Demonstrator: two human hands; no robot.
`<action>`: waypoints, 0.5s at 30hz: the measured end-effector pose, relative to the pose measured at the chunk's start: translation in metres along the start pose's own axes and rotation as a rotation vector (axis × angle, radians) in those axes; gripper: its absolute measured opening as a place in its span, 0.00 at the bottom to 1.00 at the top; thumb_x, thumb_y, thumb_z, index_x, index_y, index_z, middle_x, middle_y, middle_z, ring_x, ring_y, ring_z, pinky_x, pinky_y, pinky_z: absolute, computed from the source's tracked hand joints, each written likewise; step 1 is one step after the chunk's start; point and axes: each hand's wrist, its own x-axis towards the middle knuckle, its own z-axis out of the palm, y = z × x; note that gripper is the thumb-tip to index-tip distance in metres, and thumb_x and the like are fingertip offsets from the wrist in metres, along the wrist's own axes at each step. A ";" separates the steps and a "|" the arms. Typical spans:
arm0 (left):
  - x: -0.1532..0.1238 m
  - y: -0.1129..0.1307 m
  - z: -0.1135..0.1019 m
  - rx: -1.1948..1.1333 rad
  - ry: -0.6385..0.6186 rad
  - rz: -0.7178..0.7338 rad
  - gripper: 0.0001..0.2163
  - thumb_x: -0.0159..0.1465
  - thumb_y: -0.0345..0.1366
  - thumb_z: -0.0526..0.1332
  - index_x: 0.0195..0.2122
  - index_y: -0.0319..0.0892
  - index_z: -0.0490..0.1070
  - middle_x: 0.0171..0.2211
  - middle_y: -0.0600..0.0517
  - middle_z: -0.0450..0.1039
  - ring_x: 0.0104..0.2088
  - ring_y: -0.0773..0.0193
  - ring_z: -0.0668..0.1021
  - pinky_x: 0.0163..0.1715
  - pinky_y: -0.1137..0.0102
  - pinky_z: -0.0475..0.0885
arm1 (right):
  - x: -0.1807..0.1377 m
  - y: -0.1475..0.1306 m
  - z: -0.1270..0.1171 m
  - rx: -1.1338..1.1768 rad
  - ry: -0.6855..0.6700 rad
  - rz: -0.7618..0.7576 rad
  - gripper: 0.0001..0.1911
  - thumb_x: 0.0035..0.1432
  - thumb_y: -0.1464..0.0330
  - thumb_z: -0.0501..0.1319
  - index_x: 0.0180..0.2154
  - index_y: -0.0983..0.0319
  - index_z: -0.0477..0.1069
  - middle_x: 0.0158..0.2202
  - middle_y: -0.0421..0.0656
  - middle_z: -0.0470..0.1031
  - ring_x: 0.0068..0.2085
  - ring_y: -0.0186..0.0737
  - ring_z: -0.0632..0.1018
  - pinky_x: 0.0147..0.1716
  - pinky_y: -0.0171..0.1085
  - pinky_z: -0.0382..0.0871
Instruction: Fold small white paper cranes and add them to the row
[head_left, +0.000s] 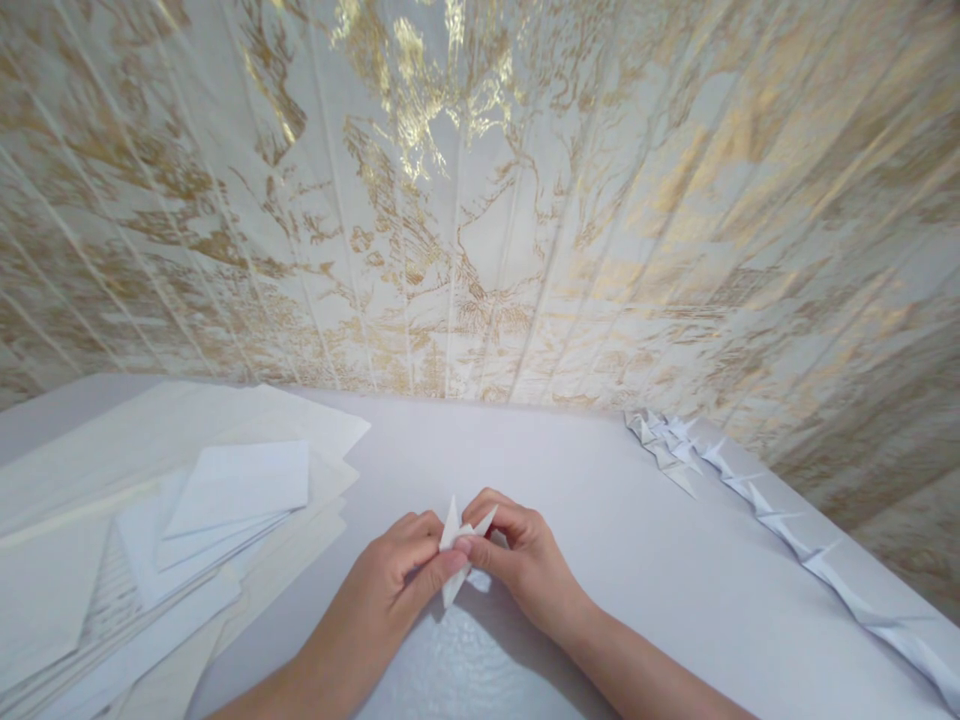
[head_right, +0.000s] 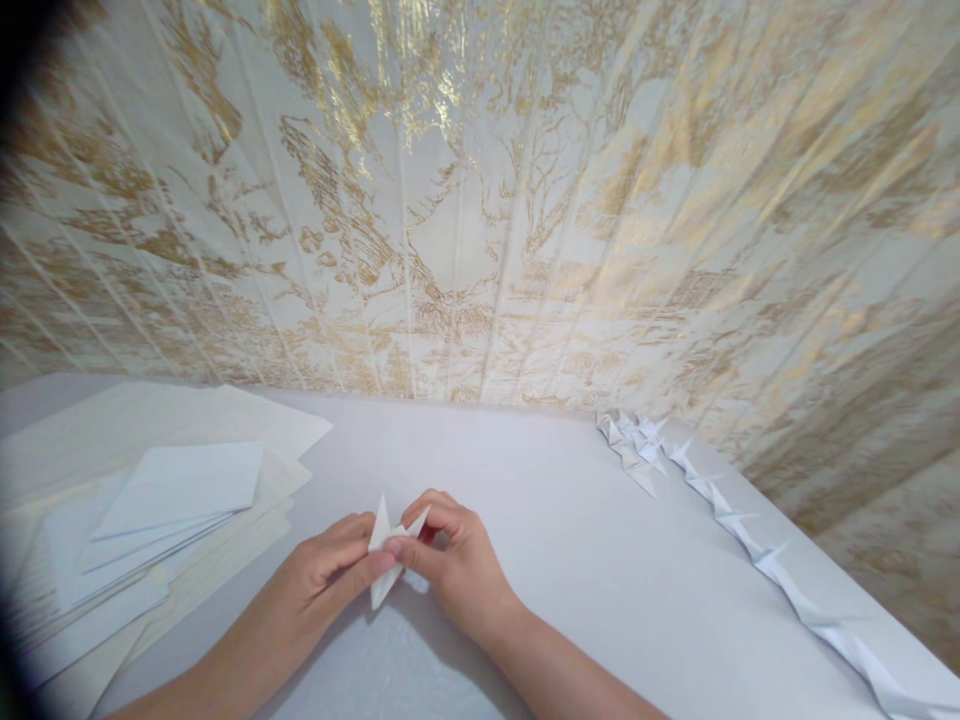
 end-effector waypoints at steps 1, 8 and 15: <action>0.001 0.000 0.000 0.006 -0.004 0.012 0.17 0.65 0.46 0.57 0.21 0.45 0.69 0.25 0.54 0.67 0.32 0.58 0.71 0.34 0.69 0.65 | 0.000 0.001 0.000 0.003 0.002 0.009 0.19 0.52 0.53 0.68 0.22 0.61 0.72 0.26 0.39 0.67 0.31 0.38 0.67 0.35 0.39 0.60; -0.004 -0.001 0.010 0.060 -0.032 0.016 0.12 0.60 0.36 0.63 0.20 0.45 0.72 0.24 0.54 0.71 0.32 0.58 0.73 0.36 0.68 0.65 | 0.005 0.006 -0.005 0.169 0.165 0.078 0.20 0.49 0.53 0.69 0.22 0.62 0.69 0.23 0.37 0.65 0.27 0.35 0.64 0.30 0.36 0.59; -0.008 0.001 0.011 -0.041 0.024 -0.023 0.11 0.63 0.40 0.61 0.25 0.44 0.73 0.26 0.55 0.70 0.32 0.60 0.73 0.35 0.70 0.65 | 0.010 -0.003 -0.011 0.273 0.131 0.129 0.22 0.45 0.53 0.72 0.22 0.63 0.67 0.21 0.36 0.65 0.24 0.32 0.64 0.27 0.34 0.58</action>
